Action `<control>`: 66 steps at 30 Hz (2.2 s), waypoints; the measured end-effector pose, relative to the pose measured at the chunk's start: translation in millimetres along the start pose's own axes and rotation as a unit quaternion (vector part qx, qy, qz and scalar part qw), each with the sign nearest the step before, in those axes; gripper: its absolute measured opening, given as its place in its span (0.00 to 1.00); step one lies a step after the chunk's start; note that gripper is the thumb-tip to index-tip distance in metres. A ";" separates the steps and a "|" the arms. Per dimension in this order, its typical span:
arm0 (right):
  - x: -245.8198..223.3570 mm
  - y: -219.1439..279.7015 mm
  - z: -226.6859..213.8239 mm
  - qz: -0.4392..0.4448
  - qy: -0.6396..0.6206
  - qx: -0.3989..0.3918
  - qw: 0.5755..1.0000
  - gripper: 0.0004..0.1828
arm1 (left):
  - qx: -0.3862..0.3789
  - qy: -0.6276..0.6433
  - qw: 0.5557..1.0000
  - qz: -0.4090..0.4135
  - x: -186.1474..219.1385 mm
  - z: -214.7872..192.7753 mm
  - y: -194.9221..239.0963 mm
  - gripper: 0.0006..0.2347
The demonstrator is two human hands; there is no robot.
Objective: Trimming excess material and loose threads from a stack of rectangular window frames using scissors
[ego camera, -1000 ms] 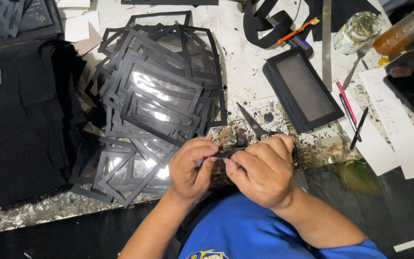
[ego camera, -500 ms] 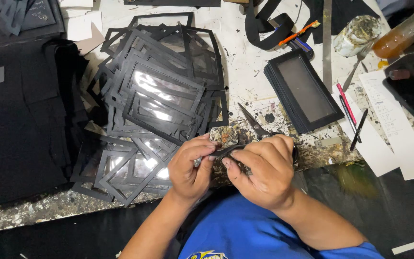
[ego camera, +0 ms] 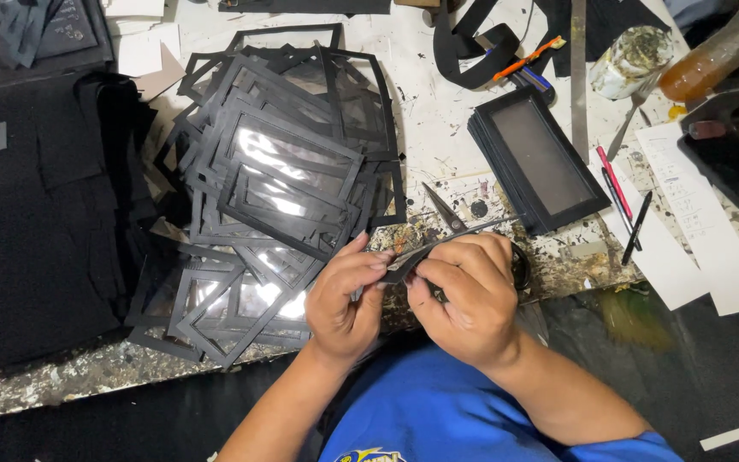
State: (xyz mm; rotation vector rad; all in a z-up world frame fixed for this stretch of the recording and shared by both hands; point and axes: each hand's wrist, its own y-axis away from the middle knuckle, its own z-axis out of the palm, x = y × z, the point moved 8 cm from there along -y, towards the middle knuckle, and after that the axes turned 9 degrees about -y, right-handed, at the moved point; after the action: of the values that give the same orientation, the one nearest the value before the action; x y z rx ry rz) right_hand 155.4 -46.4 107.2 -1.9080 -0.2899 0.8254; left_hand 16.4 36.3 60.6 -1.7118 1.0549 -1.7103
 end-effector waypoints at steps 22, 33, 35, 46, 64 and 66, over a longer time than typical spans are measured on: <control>51.1 49.4 16.5 0.216 -0.275 -0.049 0.936 0.17 | -0.008 -0.109 0.979 0.170 12.8 -8.2 -0.3 0.02; 108.2 75.5 63.2 0.496 -0.477 0.102 0.719 0.00 | 0.078 -0.198 0.976 0.048 -49.2 -37.8 27.6 0.13; 110.9 62.0 78.0 0.483 -0.476 0.126 0.724 0.03 | 0.047 -0.122 0.990 -0.057 -71.0 -33.2 27.4 0.13; 150.8 103.2 134.6 0.554 -0.408 0.065 0.723 0.06 | -0.076 0.001 0.959 -0.274 -126.3 -16.2 15.5 0.12; 103.7 105.2 88.2 0.482 -0.471 0.150 0.723 0.10 | -0.095 0.055 0.971 -0.213 -81.0 -19.8 51.1 0.09; 89.4 97.7 64.6 0.445 -0.458 0.173 0.750 0.11 | -0.115 0.061 0.972 -0.197 -74.7 -11.6 56.3 0.09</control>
State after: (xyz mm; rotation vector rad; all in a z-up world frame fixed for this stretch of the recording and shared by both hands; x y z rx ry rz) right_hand 164.2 -0.2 -32.3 -1.0653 0.2425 2.2766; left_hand 1.7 65.4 -27.9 -2.0984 1.0516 -2.0219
